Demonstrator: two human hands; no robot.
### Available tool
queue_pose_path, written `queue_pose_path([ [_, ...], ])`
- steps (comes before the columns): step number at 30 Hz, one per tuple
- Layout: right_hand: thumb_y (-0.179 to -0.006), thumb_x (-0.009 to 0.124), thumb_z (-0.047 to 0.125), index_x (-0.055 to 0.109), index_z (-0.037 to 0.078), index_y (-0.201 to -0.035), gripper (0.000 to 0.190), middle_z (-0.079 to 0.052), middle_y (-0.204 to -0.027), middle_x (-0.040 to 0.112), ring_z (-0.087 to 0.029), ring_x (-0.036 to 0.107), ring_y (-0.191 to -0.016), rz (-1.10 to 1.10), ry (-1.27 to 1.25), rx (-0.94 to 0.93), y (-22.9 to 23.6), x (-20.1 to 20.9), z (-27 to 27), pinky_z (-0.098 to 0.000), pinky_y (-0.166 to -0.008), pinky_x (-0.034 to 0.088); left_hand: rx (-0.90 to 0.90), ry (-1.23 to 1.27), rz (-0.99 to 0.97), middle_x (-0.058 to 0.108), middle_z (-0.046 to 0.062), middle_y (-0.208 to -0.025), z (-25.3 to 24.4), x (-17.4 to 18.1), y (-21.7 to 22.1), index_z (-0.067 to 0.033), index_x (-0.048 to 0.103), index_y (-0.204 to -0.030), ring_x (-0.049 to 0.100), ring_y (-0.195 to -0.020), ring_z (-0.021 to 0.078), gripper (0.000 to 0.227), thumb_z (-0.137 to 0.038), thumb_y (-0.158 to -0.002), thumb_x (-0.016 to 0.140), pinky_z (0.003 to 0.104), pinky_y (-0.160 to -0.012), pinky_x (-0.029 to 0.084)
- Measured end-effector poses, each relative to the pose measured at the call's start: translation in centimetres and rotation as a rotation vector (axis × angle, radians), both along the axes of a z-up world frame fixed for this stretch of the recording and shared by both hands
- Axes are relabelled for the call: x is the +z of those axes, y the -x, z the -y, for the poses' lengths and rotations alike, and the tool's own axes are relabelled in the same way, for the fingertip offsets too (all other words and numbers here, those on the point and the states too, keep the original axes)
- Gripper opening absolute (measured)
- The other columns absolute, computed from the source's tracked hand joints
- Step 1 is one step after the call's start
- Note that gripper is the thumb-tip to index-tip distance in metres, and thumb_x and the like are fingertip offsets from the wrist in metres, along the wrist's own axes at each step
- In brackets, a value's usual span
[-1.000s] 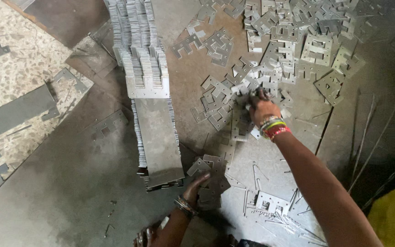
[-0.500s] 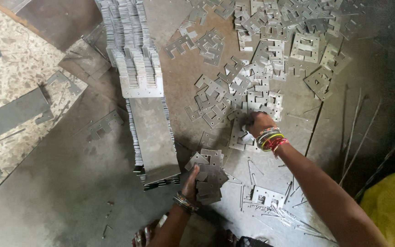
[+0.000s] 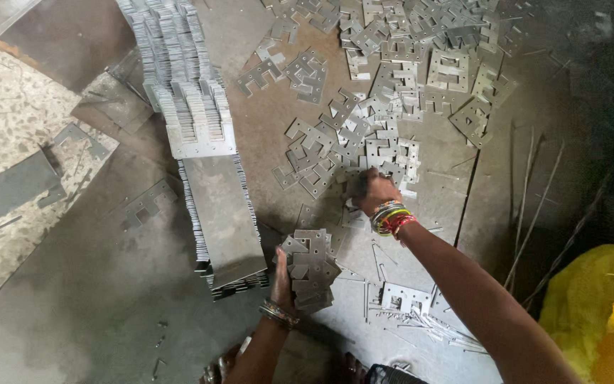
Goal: The person sits on the floor and repeatedly picks up small metal brackets from a pile, aligns them, and stacks them into a neat pile. They occasionally use a metal rod to sweep and gather scattered brackets before continuing to stack them.
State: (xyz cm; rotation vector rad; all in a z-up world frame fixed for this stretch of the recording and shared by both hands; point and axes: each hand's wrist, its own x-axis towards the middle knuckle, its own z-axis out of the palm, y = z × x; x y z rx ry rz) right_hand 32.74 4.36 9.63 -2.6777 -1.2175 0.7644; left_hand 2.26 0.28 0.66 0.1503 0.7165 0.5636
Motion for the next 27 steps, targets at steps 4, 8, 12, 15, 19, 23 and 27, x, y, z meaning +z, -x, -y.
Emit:
queue_pose_path([
  [4, -0.068, 0.088, 0.023, 0.062, 0.005, -0.121, 0.062, -0.021, -0.107, 0.076, -0.036, 0.072, -0.101, -0.09, -0.118, -0.013, 0.3, 1.3, -0.3, -0.0433, -0.091, 0.058, -0.038, 0.006, 0.017, 0.07, 0.007, -0.118, 0.7, -0.9, 0.7, -0.0108, 0.057, -0.136, 0.068, -0.1, 0.0224, 0.068, -0.064, -0.097, 0.042, 0.039, -0.084, 0.059],
  [8, -0.079, 0.071, 0.011, 0.07, 0.009, -0.113, 0.034, -0.015, -0.092, 0.078, -0.028, 0.078, -0.085, -0.194, -0.235, 0.103, 2.7, 5.2, 1.2, -0.0404, -0.078, 0.063, -0.1, 0.068, 0.096, 0.07, 0.007, -0.111, 0.6, -0.7, 0.9, -0.0104, 0.059, -0.133, 0.068, -0.092, 0.0221, 0.064, -0.064, -0.099, 0.046, 0.039, -0.077, 0.059],
  [12, -0.073, 0.073, 0.003, 0.067, 0.009, -0.108, 0.037, -0.016, -0.103, 0.069, -0.032, 0.068, -0.095, 0.164, -0.669, 0.778, 6.3, 8.1, 7.1, -0.0444, -0.072, 0.06, -0.081, 0.047, 0.082, 0.07, 0.007, -0.108, 0.5, 0.4, 1.1, -0.0103, 0.059, -0.131, 0.069, -0.089, 0.0208, 0.063, -0.064, -0.099, 0.047, 0.038, -0.073, 0.059],
  [15, -0.077, 0.073, 0.006, 0.067, 0.011, -0.114, 0.038, -0.012, -0.115, 0.066, -0.03, 0.066, -0.106, 0.296, -0.617, 1.082, 4.6, 7.3, 8.6, -0.0449, -0.087, 0.06, -0.11, 0.075, 0.11, 0.072, 0.007, -0.107, 0.2, 0.7, 0.9, -0.0099, 0.061, -0.129, 0.07, -0.087, 0.0204, 0.065, -0.063, -0.095, 0.047, 0.036, -0.071, 0.06],
  [19, -0.088, 0.064, 0.003, 0.059, 0.011, -0.139, 0.052, -0.012, -0.145, 0.057, -0.03, 0.058, -0.13, 0.565, -0.141, 0.851, -1.4, 3.9, 6.1, -0.0445, -0.111, 0.045, -0.139, 0.062, 0.102, 0.07, 0.007, -0.106, 0.6, 0.3, 0.4, -0.0084, 0.06, -0.129, 0.07, -0.087, 0.0191, 0.049, -0.048, -0.099, 0.055, 0.035, -0.073, 0.061],
  [23, -0.075, 0.061, -0.003, 0.045, 0.012, -0.149, 0.078, -0.011, -0.159, 0.041, -0.03, 0.041, -0.142, 0.514, -0.135, 0.995, -5.5, 1.4, 5.1, -0.0404, -0.117, 0.028, -0.189, 0.05, 0.185, 0.071, 0.008, -0.103, 1.1, -0.5, 0.5, -0.0059, 0.06, -0.127, 0.071, -0.084, 0.0206, 0.04, -0.037, -0.102, 0.058, 0.036, -0.073, 0.061],
  [27, -0.076, 0.064, 0.001, 0.044, 0.01, -0.149, 0.076, -0.014, -0.157, 0.043, -0.028, 0.041, -0.143, 0.482, -0.091, 1.074, -6.4, 1.7, 6.2, -0.0417, -0.12, 0.028, -0.21, 0.092, 0.162, 0.072, 0.009, -0.099, 1.1, -2.1, 0.6, -0.0064, 0.062, -0.123, 0.071, -0.081, 0.0211, 0.041, -0.04, -0.1, 0.056, 0.035, -0.07, 0.06],
])
